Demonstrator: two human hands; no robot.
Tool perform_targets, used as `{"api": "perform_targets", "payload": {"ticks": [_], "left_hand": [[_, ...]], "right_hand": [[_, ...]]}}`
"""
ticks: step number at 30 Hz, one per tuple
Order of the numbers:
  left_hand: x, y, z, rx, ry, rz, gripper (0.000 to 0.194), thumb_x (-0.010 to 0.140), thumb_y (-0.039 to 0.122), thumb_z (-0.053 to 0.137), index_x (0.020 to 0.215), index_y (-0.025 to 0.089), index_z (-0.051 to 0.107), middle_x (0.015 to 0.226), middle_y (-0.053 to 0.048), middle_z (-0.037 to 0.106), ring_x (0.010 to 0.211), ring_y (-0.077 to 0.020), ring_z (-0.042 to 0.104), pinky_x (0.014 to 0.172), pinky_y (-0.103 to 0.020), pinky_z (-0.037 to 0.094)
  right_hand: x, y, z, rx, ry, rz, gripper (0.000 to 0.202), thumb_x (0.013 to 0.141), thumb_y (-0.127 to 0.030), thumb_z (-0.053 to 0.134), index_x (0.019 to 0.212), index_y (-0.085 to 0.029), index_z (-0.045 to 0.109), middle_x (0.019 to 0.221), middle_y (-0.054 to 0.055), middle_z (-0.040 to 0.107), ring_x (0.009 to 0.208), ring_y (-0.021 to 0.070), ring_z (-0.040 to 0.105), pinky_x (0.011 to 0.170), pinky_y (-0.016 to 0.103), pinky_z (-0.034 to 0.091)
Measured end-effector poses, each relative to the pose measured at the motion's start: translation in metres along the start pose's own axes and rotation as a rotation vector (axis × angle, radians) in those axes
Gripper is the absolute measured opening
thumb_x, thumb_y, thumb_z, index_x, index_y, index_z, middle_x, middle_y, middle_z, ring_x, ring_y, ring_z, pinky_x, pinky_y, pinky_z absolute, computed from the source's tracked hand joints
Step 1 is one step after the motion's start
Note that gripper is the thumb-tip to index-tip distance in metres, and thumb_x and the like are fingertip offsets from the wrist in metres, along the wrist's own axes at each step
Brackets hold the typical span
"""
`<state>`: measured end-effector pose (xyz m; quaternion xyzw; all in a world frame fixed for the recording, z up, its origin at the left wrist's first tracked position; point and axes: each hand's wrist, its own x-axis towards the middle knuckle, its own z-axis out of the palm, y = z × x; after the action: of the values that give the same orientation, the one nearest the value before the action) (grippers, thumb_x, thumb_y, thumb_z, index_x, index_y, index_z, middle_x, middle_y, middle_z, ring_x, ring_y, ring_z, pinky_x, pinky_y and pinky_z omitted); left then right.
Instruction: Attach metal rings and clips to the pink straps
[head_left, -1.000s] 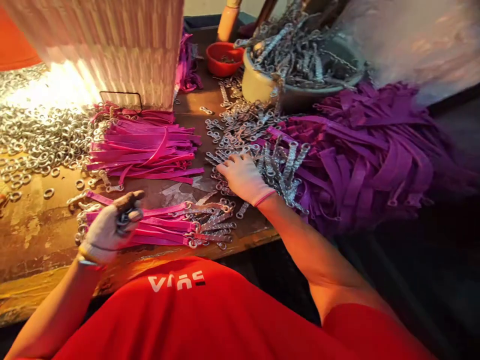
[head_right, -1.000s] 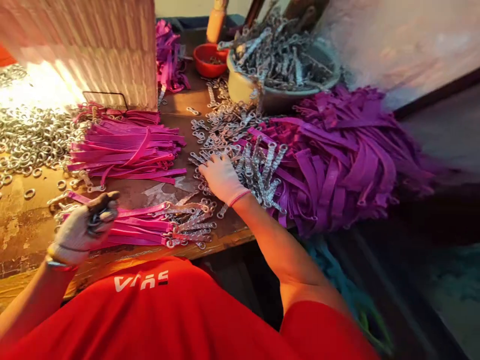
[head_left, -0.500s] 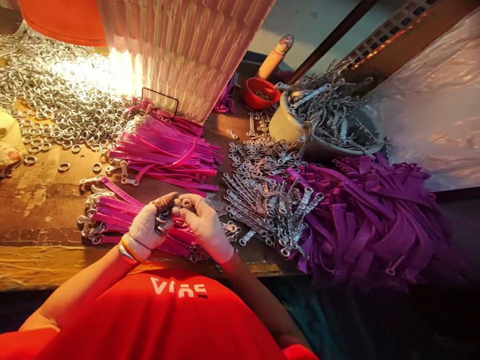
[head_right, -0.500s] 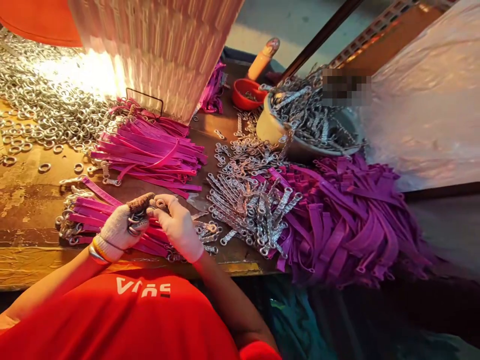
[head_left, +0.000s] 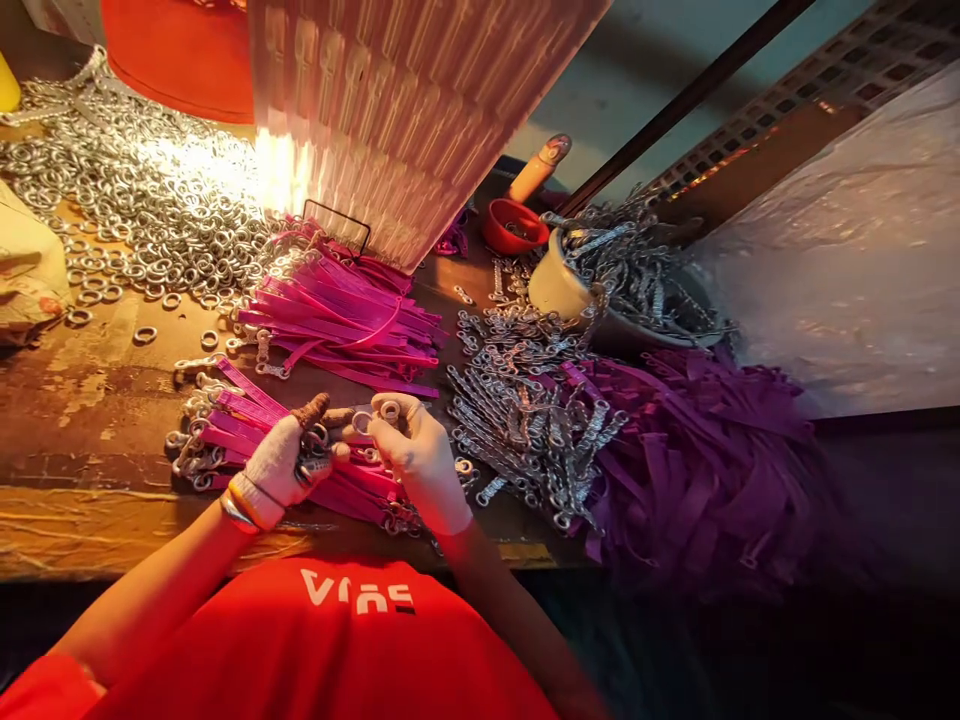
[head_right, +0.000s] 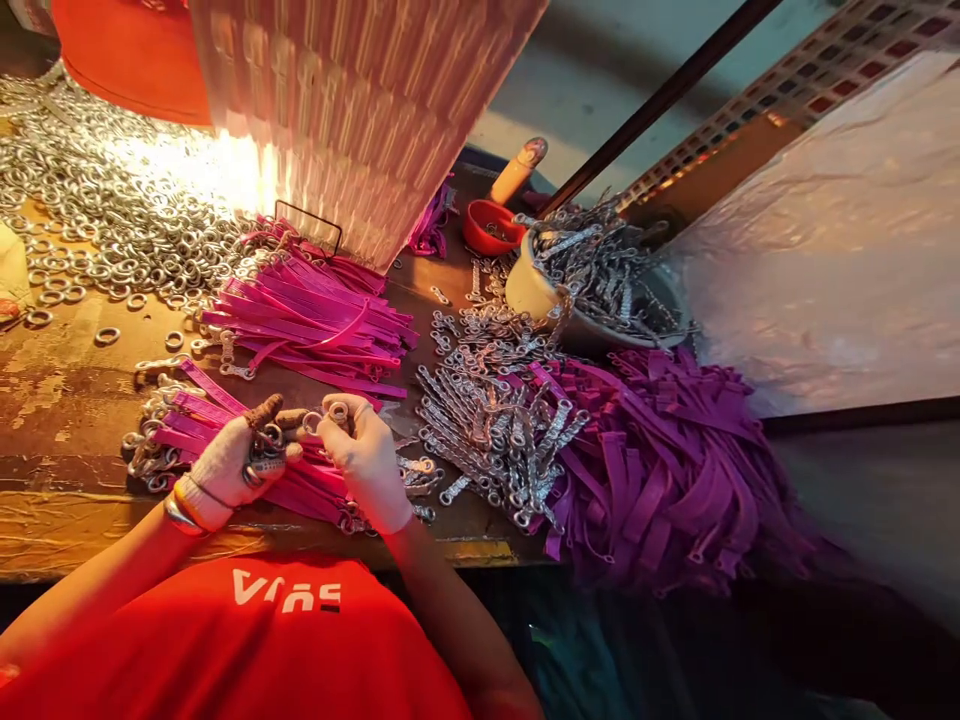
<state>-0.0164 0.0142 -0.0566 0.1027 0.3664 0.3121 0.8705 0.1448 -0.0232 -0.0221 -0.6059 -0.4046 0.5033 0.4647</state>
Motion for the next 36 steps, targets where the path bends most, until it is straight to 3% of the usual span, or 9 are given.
{"api": "perform_targets", "payload": {"ticks": [3, 7, 13, 17, 23, 26, 29, 32, 36], "left_hand": [[-0.006, -0.002, 0.000, 0.289, -0.008, 0.158, 0.029, 0.081, 0.040, 0.073, 0.087, 0.012, 0.068, 0.068, -0.003, 0.065, 0.046, -0.0067, 0.051, 0.039, -0.015, 0.033], [-0.014, 0.003, 0.003, 0.686, -0.033, 0.204, 0.037, 0.081, 0.049, 0.073, 0.079, 0.014, 0.063, 0.050, 0.002, 0.053, 0.037, -0.0054, 0.038, 0.035, -0.017, 0.023], [-0.009, -0.008, 0.015, 0.463, -0.110, 0.145, 0.035, 0.078, 0.048, 0.071, 0.076, 0.017, 0.054, 0.050, 0.007, 0.043, 0.039, -0.0044, 0.029, 0.035, -0.016, 0.021], [-0.005, -0.027, 0.018, 0.379, -0.127, 0.160, 0.034, 0.081, 0.048, 0.068, 0.083, 0.018, 0.053, 0.055, 0.006, 0.044, 0.041, -0.0047, 0.028, 0.036, -0.015, 0.019], [-0.015, -0.013, 0.024, 1.009, -0.054, 0.383, 0.032, 0.080, 0.043, 0.075, 0.082, 0.018, 0.056, 0.062, 0.003, 0.055, 0.052, -0.0084, 0.045, 0.045, -0.017, 0.034], [-0.013, -0.007, 0.031, 1.037, -0.102, 0.272, 0.034, 0.080, 0.043, 0.074, 0.074, 0.017, 0.054, 0.060, 0.003, 0.054, 0.048, -0.0079, 0.043, 0.042, -0.018, 0.031], [-0.003, -0.014, 0.035, 0.707, -0.103, 0.115, 0.032, 0.083, 0.045, 0.068, 0.078, 0.019, 0.051, 0.058, 0.005, 0.048, 0.041, -0.0060, 0.037, 0.037, -0.017, 0.025], [0.015, -0.023, 0.041, 0.466, -0.143, 0.003, 0.030, 0.076, 0.037, 0.073, 0.076, 0.018, 0.051, 0.057, 0.007, 0.043, 0.041, -0.0044, 0.033, 0.037, -0.015, 0.023], [0.058, -0.016, 0.065, 0.652, -0.210, -0.023, 0.029, 0.075, 0.041, 0.073, 0.075, 0.016, 0.058, 0.057, 0.003, 0.046, 0.041, -0.0055, 0.032, 0.036, -0.016, 0.021]], "right_hand": [[0.002, -0.003, -0.006, -0.168, -0.091, -0.033, 0.027, 0.079, -0.029, 0.065, 0.104, -0.019, 0.064, 0.078, -0.005, 0.054, 0.060, 0.0078, 0.045, 0.056, 0.022, 0.039], [0.005, -0.009, -0.016, -0.314, -0.291, -0.061, 0.024, 0.080, -0.024, 0.059, 0.102, -0.019, 0.067, 0.083, -0.003, 0.059, 0.072, 0.0112, 0.051, 0.067, 0.024, 0.043], [-0.005, 0.003, -0.015, -0.456, -0.196, -0.305, 0.041, 0.094, -0.038, 0.055, 0.129, -0.016, 0.055, 0.108, 0.006, 0.064, 0.098, 0.0194, 0.058, 0.091, 0.032, 0.044], [-0.012, 0.017, -0.012, -0.516, -0.137, -0.313, 0.024, 0.100, -0.033, 0.046, 0.107, -0.019, 0.064, 0.094, 0.004, 0.069, 0.087, 0.0183, 0.062, 0.081, 0.028, 0.045], [-0.008, 0.008, -0.032, -0.978, -0.162, -0.339, 0.020, 0.097, -0.023, 0.051, 0.089, -0.021, 0.070, 0.079, 0.002, 0.071, 0.071, 0.0158, 0.061, 0.064, 0.026, 0.034], [-0.011, 0.004, -0.042, -1.083, -0.257, -0.450, 0.021, 0.095, -0.025, 0.054, 0.080, -0.021, 0.068, 0.073, 0.002, 0.070, 0.067, 0.0151, 0.058, 0.062, 0.027, 0.030], [-0.018, 0.010, -0.045, -0.968, -0.145, -0.499, 0.025, 0.099, -0.028, 0.049, 0.085, -0.020, 0.067, 0.080, 0.004, 0.070, 0.072, 0.0151, 0.060, 0.066, 0.026, 0.033], [-0.020, 0.020, -0.050, -0.837, -0.047, -0.324, 0.024, 0.099, -0.034, 0.050, 0.087, -0.020, 0.066, 0.076, 0.002, 0.069, 0.068, 0.0147, 0.059, 0.063, 0.025, 0.034], [-0.007, 0.026, -0.076, -0.780, 0.218, -0.201, 0.029, 0.098, -0.039, 0.049, 0.083, -0.021, 0.067, 0.070, 0.002, 0.066, 0.064, 0.0155, 0.056, 0.062, 0.026, 0.034]]}}
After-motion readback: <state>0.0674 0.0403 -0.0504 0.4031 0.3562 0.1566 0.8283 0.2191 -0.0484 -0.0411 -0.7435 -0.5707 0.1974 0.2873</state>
